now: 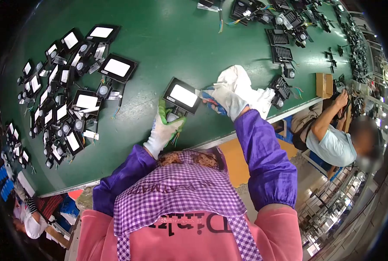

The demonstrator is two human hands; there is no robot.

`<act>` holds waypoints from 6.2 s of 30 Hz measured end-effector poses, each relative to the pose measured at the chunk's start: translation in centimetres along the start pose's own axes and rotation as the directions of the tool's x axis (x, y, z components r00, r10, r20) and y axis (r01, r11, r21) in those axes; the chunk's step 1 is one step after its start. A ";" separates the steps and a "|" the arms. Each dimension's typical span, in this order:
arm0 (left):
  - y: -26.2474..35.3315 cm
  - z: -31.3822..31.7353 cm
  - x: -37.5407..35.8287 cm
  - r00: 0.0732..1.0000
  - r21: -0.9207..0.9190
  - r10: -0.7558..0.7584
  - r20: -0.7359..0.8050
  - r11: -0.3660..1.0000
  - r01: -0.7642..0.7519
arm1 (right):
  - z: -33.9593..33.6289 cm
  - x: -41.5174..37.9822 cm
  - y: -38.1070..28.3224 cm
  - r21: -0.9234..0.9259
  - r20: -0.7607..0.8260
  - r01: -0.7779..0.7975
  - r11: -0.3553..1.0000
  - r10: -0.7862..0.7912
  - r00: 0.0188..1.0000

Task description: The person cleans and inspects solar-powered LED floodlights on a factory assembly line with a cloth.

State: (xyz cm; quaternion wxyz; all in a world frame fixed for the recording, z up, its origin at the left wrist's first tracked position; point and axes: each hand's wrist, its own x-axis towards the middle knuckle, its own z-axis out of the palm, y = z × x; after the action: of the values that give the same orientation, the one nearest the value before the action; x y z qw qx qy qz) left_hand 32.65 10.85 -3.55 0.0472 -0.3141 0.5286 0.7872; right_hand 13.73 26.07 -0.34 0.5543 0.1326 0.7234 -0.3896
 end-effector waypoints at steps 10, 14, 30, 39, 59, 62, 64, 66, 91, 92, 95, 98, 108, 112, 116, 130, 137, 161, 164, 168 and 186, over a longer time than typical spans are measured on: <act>-0.1 -0.8 0.1 0.998 0.153 0.061 0.032 0.986 -0.065 | 4.5 2.3 -6.8 -0.255 0.155 0.125 0.959 -0.087 0.984; 1.3 -4.7 1.1 0.971 0.143 -0.042 0.235 0.990 0.008 | 3.0 2.5 -8.3 -0.418 0.227 0.164 0.893 -0.072 0.971; 4.6 -9.2 3.0 0.906 0.398 -0.143 0.399 0.917 -0.031 | 2.2 3.4 -10.9 -0.626 0.366 0.302 0.719 -0.070 0.928; 5.4 -8.8 2.8 0.886 0.351 -0.229 0.402 0.933 0.081 | 5.2 4.4 -10.6 -0.669 0.459 0.432 0.605 -0.121 0.880; 6.4 -7.8 2.5 0.896 0.369 -0.203 0.395 0.928 0.048 | 8.3 2.1 -7.7 -0.728 0.338 0.362 0.583 -0.154 0.929; 5.5 -8.1 2.7 0.904 0.418 -0.196 0.379 0.908 0.021 | 8.5 0.1 -6.9 -0.839 0.323 0.303 0.452 -0.034 0.946; 5.1 -8.4 3.0 0.878 0.388 -0.256 0.404 0.917 0.089 | 8.2 -1.4 -5.4 -0.789 0.314 0.284 0.545 -0.039 0.948; 4.8 -8.4 3.0 0.891 0.356 -0.190 0.413 0.934 0.034 | 8.1 -1.8 -3.8 -0.783 0.304 0.253 0.568 -0.005 0.953; 6.5 -7.7 1.8 0.915 0.364 -0.164 0.369 0.931 0.020 | 12.4 -6.2 6.4 -0.941 0.049 0.312 0.129 -0.862 0.505; 6.5 -7.8 1.9 0.913 0.362 -0.150 0.379 0.932 0.003 | 12.7 -5.8 6.0 -0.942 0.045 0.313 0.124 -0.875 0.483; 5.7 -7.9 2.5 0.904 0.357 -0.113 0.412 0.933 -0.046 | 12.8 -4.6 4.7 -0.948 0.060 0.307 0.083 -0.902 0.428; 5.2 -8.2 3.0 0.893 0.362 -0.120 0.434 0.931 -0.052 | 12.8 -5.5 4.1 -0.966 0.080 0.254 0.047 -0.881 0.467; 5.1 -8.2 3.0 0.900 0.386 -0.106 0.423 0.920 -0.073 | 13.1 -2.2 1.6 -0.943 0.145 0.333 -0.011 -0.913 0.380; 5.6 -8.1 2.5 0.907 0.382 -0.048 0.418 0.915 -0.127 | 13.1 -1.9 0.1 -0.945 0.143 0.328 0.014 -0.882 0.449; 6.4 -7.3 2.2 0.911 0.408 -0.068 0.408 0.906 -0.115 | 10.2 -2.9 0.1 -0.904 -0.157 0.341 0.259 -0.941 0.298; 2.8 -5.4 1.5 0.948 0.181 -0.059 0.312 0.984 0.002 | 2.7 -2.5 0.9 -0.646 -0.434 0.402 0.649 -0.745 0.506; 0.9 -4.8 1.9 0.962 0.249 -0.003 0.273 0.966 -0.067 | 12.4 -1.0 -1.8 -0.872 -0.078 0.391 0.294 -0.873 0.481; 3.4 -3.9 0.9 0.979 0.350 -0.003 0.203 0.934 -0.069 | 9.6 -4.9 6.6 -0.894 -0.029 0.323 0.312 -0.758 0.652; 2.7 -4.1 1.7 0.952 0.427 0.128 0.278 0.871 -0.242 | 10.7 -3.4 1.3 -0.891 -0.034 0.297 0.342 -0.705 0.709; 2.0 -4.2 2.2 0.932 0.027 0.013 0.361 0.999 -0.024 | 8.8 3.4 -3.1 -0.805 -0.245 0.316 0.503 -0.766 0.595; 15.3 -14.6 19.1 0.969 -0.214 0.224 -0.106 0.946 -0.242 | 7.6 -4.3 -3.4 -0.411 -0.401 0.291 0.864 -0.458 0.793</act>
State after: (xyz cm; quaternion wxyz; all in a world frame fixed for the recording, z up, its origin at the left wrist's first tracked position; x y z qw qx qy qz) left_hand 17.72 -13.35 -5.26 -0.1036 -0.2842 0.4708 0.8287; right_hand 18.44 19.49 4.38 0.2790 -0.0163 0.9049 -0.3211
